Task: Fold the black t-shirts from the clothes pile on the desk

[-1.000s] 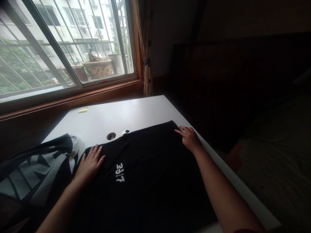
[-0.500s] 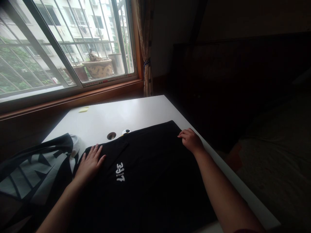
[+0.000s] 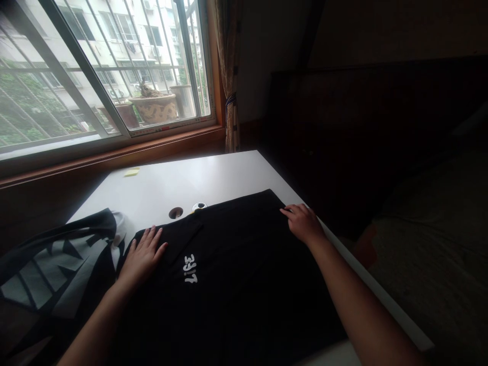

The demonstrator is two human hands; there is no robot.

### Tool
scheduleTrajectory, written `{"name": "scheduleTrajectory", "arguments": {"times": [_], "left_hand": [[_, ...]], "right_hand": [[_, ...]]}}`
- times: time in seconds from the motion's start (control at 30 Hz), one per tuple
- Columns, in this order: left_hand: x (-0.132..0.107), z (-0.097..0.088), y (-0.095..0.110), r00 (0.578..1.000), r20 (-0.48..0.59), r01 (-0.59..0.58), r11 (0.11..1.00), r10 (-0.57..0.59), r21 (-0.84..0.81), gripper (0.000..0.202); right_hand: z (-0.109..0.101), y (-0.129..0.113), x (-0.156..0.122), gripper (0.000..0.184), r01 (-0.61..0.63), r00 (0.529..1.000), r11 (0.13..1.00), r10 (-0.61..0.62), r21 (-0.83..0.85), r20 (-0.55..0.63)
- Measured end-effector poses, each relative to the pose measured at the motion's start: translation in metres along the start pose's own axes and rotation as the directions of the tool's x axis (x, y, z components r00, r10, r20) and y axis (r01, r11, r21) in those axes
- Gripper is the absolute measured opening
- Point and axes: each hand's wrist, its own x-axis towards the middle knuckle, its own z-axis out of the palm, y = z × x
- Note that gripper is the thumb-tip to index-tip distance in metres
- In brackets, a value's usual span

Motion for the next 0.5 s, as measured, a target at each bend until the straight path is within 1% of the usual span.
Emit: {"name": "scheduleTrajectory", "arguments": {"times": [0.07, 0.1, 0.23, 0.27, 0.3, 0.4, 0.5], "left_hand": [[-0.0003, 0.0003, -0.0003, 1.0, -0.002, -0.001, 1.0, 0.001, -0.004, 0.063], [-0.0004, 0.0006, -0.0005, 1.0, -0.004, -0.001, 1.0, 0.001, -0.006, 0.063], [-0.0003, 0.0025, -0.002, 1.0, -0.017, -0.01, 1.0, 0.01, -0.008, 0.063], [-0.0002, 0.0028, -0.0023, 1.0, -0.02, -0.011, 1.0, 0.011, -0.012, 0.064], [-0.0002, 0.0031, -0.0025, 1.0, -0.022, -0.012, 1.0, 0.011, -0.018, 0.064], [-0.0007, 0.0029, -0.0026, 0.999, -0.031, -0.009, 0.999, 0.008, -0.048, 0.063], [-0.0024, 0.0026, -0.0028, 0.998, -0.054, -0.023, 0.996, 0.018, -0.087, 0.062]], "right_hand": [[-0.0031, -0.0025, 0.0004, 0.05, -0.026, 1.0, 0.999, 0.026, -0.03, -0.007], [-0.0043, -0.0032, 0.0004, 0.052, -0.021, 1.0, 0.999, 0.02, -0.026, -0.015], [-0.0045, -0.0025, -0.001, 0.054, 0.114, 0.993, 0.991, -0.114, 0.073, -0.003], [-0.0038, -0.002, -0.0014, 0.053, 0.126, 0.992, 0.988, -0.127, 0.085, 0.004], [-0.0033, -0.0015, -0.0019, 0.052, 0.109, 0.994, 0.991, -0.11, 0.078, 0.006], [-0.004, -0.0019, -0.0037, 0.049, -0.007, 1.0, 1.0, 0.007, -0.009, -0.004], [-0.0103, -0.0056, -0.0092, 0.046, -0.056, 0.998, 0.998, 0.056, -0.038, -0.014]]}}
